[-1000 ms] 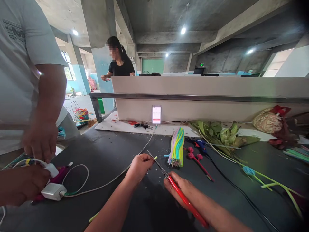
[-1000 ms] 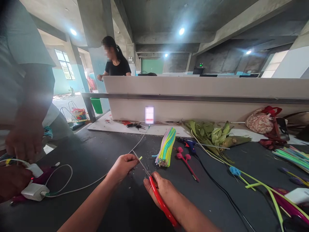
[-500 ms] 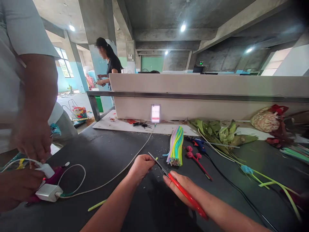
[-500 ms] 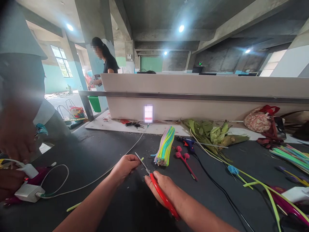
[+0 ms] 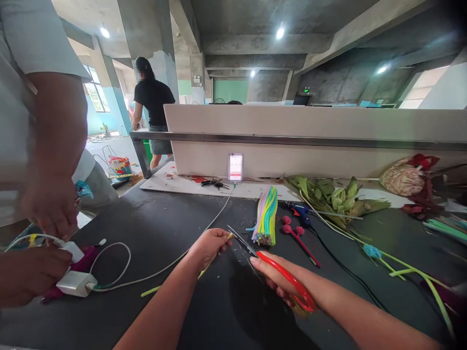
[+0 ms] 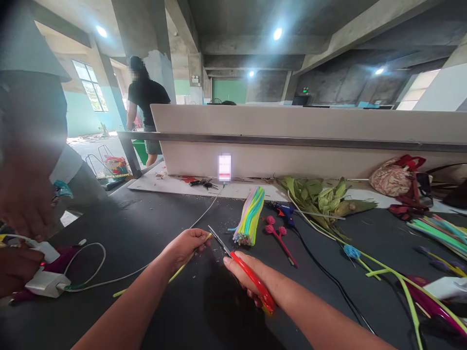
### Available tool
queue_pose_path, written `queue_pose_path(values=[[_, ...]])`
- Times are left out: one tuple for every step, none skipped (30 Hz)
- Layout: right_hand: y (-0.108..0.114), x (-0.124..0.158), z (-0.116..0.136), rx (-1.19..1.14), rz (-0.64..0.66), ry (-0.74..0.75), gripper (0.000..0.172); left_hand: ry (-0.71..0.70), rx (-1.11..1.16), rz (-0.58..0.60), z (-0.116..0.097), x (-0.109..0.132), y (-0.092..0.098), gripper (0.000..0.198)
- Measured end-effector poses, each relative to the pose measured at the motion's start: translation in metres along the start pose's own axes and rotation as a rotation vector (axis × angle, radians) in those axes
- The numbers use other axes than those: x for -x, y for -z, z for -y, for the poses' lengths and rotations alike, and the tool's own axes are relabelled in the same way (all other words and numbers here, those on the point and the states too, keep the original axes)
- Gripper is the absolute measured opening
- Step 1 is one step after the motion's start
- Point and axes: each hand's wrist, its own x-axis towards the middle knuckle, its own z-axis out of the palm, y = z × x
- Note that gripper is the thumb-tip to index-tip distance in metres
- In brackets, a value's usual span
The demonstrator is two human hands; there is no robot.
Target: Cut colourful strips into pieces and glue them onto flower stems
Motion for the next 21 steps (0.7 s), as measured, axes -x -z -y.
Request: queue_pose_path(values=[[0.001, 0.003, 0.003, -0.025, 0.002, -0.014, 0.04, -0.006, 0.031, 0.001, 0.0, 0.001, 0.001, 0.03], [0.002, 0.005, 0.005, -0.027, 0.001, -0.017, 0.039, -0.009, 0.06, -0.001, -0.001, 0.001, 0.002, 0.03], [0.002, 0.008, 0.007, -0.008, 0.002, -0.008, 0.039, -0.013, 0.085, -0.006, -0.001, 0.002, 0.002, 0.03], [0.002, 0.01, 0.009, 0.021, 0.0, 0.001, 0.04, -0.015, 0.106, -0.014, -0.002, 0.002, 0.002, 0.03], [0.001, 0.012, 0.011, 0.05, -0.002, 0.013, 0.041, -0.019, 0.125, -0.021, -0.002, 0.003, 0.002, 0.03], [0.001, 0.014, 0.013, 0.076, -0.006, 0.028, 0.042, -0.023, 0.142, -0.028, -0.002, 0.003, 0.001, 0.03], [0.0, 0.016, 0.014, 0.092, -0.012, 0.045, 0.042, -0.027, 0.157, -0.033, -0.002, 0.003, 0.0, 0.029], [-0.001, 0.018, 0.016, 0.097, -0.021, 0.052, 0.042, -0.031, 0.171, -0.036, -0.002, 0.004, 0.0, 0.029], [-0.003, 0.02, 0.017, 0.093, -0.029, 0.056, 0.041, -0.033, 0.184, -0.036, -0.002, 0.004, -0.001, 0.029], [-0.004, 0.022, 0.018, 0.087, -0.042, 0.068, 0.04, -0.035, 0.195, -0.034, -0.001, 0.005, -0.002, 0.029], [-0.005, 0.024, 0.019, 0.082, -0.054, 0.081, 0.039, -0.037, 0.204, -0.032, -0.001, 0.005, -0.003, 0.029], [-0.006, 0.024, 0.019, 0.081, -0.063, 0.092, 0.038, -0.038, 0.211, -0.03, -0.001, 0.006, -0.004, 0.029], [-0.007, 0.024, 0.019, 0.083, -0.067, 0.105, 0.037, -0.039, 0.217, -0.029, -0.001, 0.006, -0.004, 0.029], [-0.007, 0.023, 0.018, 0.09, -0.07, 0.115, 0.037, -0.04, 0.221, -0.028, -0.001, 0.006, -0.004, 0.029], [-0.007, 0.022, 0.016, 0.096, -0.067, 0.123, 0.037, -0.042, 0.223, -0.027, -0.001, 0.006, -0.005, 0.029], [-0.007, 0.019, 0.014, 0.105, -0.062, 0.131, 0.037, -0.043, 0.225, -0.026, -0.001, 0.006, -0.005, 0.028], [-0.007, 0.016, 0.011, 0.114, -0.058, 0.144, 0.038, -0.044, 0.225, -0.024, -0.001, 0.006, -0.005, 0.028], [-0.007, 0.013, 0.009, 0.119, -0.055, 0.165, 0.037, -0.045, 0.225, -0.023, 0.0, 0.005, -0.005, 0.028], [-0.007, 0.01, 0.007, 0.125, -0.052, 0.186, 0.036, -0.047, 0.224, -0.021, 0.0, 0.005, -0.005, 0.027], [-0.007, 0.007, 0.005, 0.137, -0.061, 0.209, 0.035, -0.049, 0.221, -0.021, 0.001, 0.004, -0.005, 0.027], [-0.008, 0.004, 0.004, 0.153, -0.078, 0.231, 0.034, -0.051, 0.219, -0.02, 0.002, 0.003, -0.005, 0.026]])
